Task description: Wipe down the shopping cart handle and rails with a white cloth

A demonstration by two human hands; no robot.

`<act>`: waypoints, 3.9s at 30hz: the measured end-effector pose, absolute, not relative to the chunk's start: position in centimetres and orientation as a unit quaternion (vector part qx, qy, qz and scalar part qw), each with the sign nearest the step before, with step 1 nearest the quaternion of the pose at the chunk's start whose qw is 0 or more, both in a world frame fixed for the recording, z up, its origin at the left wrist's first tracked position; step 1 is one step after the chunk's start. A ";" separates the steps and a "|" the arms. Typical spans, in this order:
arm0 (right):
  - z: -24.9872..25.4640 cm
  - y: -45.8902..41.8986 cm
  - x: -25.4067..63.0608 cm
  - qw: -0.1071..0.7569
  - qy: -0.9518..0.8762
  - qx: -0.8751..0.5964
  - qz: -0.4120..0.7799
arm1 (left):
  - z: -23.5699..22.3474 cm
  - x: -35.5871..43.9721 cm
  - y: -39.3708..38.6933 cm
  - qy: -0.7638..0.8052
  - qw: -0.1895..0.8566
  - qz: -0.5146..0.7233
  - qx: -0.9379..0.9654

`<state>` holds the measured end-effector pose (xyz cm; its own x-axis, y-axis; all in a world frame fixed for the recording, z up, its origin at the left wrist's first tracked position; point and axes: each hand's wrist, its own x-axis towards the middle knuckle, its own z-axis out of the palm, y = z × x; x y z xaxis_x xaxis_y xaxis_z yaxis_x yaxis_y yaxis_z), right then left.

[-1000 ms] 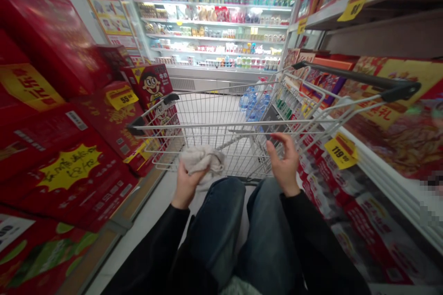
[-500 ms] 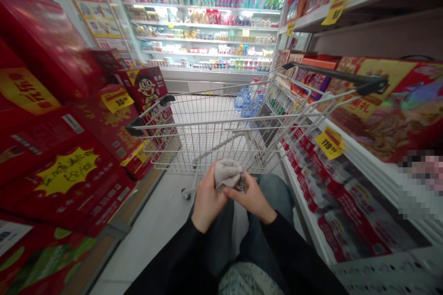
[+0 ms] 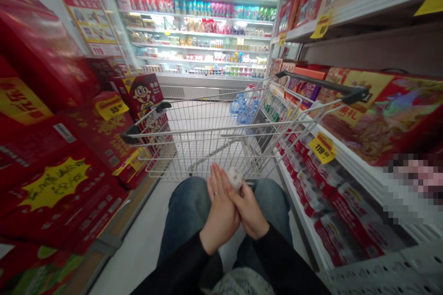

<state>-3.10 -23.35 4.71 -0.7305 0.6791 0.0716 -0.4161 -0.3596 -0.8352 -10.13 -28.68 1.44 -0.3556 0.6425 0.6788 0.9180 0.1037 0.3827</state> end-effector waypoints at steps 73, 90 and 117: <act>-0.7 -5.4 -8.1 0.502 -0.830 -0.241 -0.043 | 11.8 -37.7 -19.4 -0.721 0.341 -0.251 -0.548; -3.1 -5.0 -7.8 0.467 -0.841 -0.272 -0.005 | 11.7 -37.3 -18.7 -0.731 0.310 -0.220 -0.567; 6.3 -1.7 -6.7 0.579 -0.786 -0.214 -0.044 | 13.4 -34.1 -18.8 -0.828 0.201 -0.225 -0.472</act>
<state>-6.66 -1.75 6.32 -0.2386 0.2851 0.9283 0.3867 0.9048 -0.1785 -34.05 -18.83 13.39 -0.4735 0.6914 0.5457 0.8725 0.4532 0.1829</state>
